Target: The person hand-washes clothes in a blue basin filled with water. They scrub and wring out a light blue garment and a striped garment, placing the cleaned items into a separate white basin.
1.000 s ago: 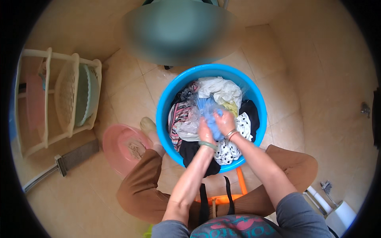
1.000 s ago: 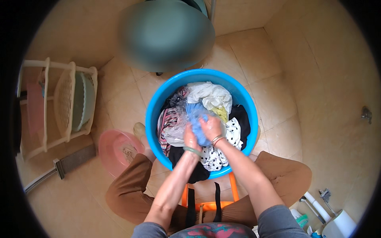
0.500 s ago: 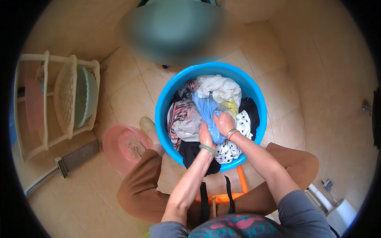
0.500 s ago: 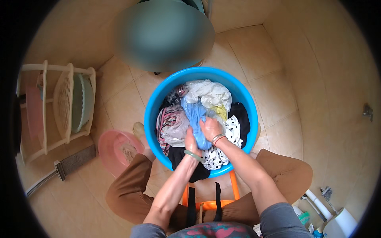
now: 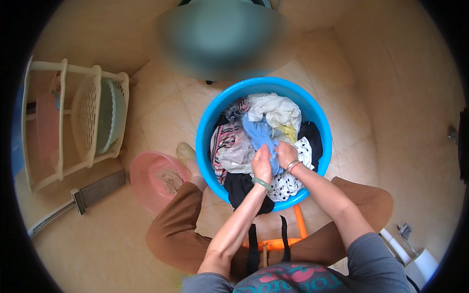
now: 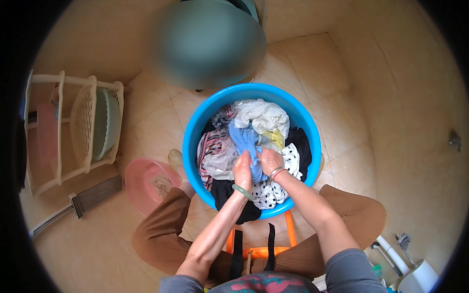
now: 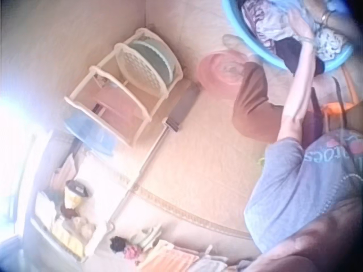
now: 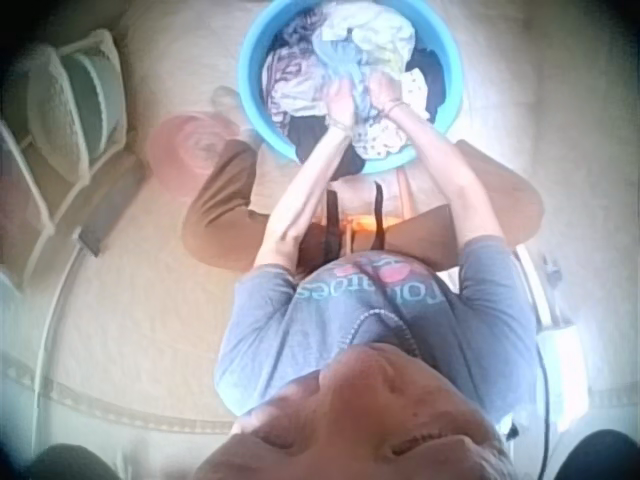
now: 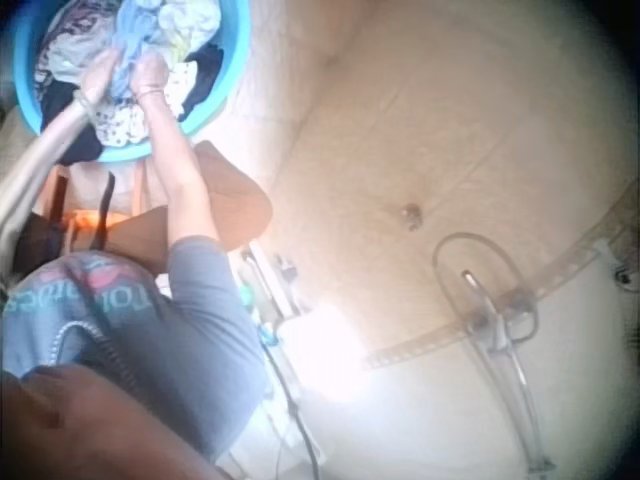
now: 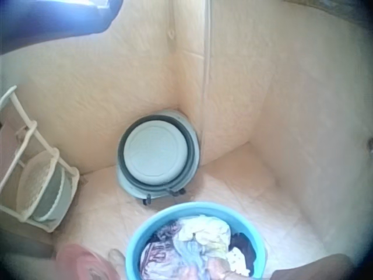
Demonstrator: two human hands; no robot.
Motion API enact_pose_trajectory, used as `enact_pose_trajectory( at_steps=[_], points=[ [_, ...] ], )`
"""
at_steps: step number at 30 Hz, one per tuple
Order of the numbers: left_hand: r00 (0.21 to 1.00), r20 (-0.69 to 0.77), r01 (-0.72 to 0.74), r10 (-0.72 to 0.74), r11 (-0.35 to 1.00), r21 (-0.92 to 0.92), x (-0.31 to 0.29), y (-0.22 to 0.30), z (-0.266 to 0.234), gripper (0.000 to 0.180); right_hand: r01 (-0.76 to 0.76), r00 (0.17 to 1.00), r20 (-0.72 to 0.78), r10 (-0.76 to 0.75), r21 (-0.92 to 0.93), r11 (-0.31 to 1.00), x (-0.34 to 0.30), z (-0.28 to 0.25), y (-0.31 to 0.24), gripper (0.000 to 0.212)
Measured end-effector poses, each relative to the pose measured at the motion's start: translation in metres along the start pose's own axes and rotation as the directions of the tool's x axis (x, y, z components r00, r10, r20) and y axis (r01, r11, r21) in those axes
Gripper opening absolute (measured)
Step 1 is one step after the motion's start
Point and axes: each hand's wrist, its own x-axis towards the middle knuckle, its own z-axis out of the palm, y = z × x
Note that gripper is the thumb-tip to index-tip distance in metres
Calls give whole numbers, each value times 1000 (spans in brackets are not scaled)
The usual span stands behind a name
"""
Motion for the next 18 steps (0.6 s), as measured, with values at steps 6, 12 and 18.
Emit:
enact_pose_trajectory(
  at_steps=[6, 12, 18],
  points=[
    [885, 354, -464, 302, 516, 720, -24, 32, 2, 23, -602, 785, 620, 18, 756, 257, 22, -54, 13, 64],
    [835, 549, -337, 36, 823, 457, -45, 17, 3, 20, 67, 997, 33, -75, 189, 980, 16, -33, 2, 47],
    [862, 506, 191, 11, 919, -345, -12, 15, -9, 47, 431, 877, -341, -338, 248, 868, -4, -65, -49, 43]
  ],
)
